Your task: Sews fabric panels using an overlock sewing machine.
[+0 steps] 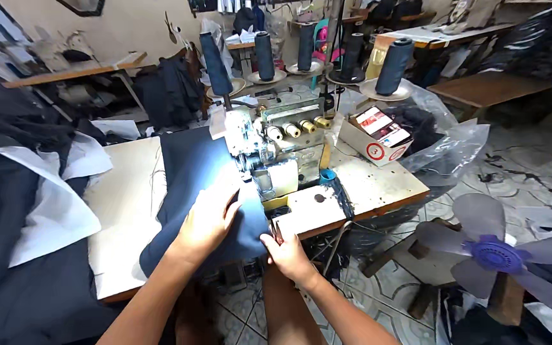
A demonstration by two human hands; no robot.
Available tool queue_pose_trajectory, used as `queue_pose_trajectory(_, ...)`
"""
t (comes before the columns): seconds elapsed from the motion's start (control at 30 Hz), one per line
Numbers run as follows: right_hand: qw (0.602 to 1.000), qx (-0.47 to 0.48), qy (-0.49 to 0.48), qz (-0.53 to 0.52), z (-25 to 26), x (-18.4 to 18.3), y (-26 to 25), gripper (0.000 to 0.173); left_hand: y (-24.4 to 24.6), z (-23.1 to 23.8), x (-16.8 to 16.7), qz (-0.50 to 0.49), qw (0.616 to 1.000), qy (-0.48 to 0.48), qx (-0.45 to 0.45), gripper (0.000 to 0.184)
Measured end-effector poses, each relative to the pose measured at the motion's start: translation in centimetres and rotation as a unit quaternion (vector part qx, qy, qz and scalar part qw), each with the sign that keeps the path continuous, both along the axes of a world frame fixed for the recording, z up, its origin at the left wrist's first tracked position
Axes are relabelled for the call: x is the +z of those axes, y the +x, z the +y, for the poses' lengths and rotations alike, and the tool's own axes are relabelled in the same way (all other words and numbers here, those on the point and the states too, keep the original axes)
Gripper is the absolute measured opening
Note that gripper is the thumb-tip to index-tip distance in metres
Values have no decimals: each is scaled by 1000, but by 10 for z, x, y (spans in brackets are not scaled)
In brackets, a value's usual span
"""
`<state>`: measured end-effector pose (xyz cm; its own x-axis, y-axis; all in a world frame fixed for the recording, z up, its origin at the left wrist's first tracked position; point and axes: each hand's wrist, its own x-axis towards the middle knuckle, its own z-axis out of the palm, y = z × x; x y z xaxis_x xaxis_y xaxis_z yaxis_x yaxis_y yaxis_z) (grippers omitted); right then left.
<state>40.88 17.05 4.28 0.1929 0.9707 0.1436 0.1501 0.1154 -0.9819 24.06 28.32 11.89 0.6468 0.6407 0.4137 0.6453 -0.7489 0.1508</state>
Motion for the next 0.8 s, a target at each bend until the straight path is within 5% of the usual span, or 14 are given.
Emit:
queue_pose_trajectory(0.13, 998, -20, -4, 63, 36, 21, -2, 16, -1, 41, 19, -13, 996, -90, 2, 47)
queue_pose_trajectory(0.3, 993, -25, 36, 113, 64, 27, -9, 16, 7, 93, 25, -62, 995, -80, 13, 39)
queue_pose_trajectory(0.4, 1000, 0, 27, -11, 57, 31, 2, 15, 12, 115, 25, -78, 993, -64, 52, 31)
queue_pose_trajectory(0.53, 986, 78, -23, -148, 29, 43, 18, 42, 13, 121, 26, -123, 978, -63, 155, 28)
queue_pose_trajectory(0.67, 977, 67, 15, -202, 12, 50, 23, 28, -5, 101, 11, -279, 931, -17, 236, 35)
queue_pose_trajectory(0.8, 947, 20, 11, -321, 17, 72, 23, 26, -21, 48, -20, -420, 880, 78, 208, 28)
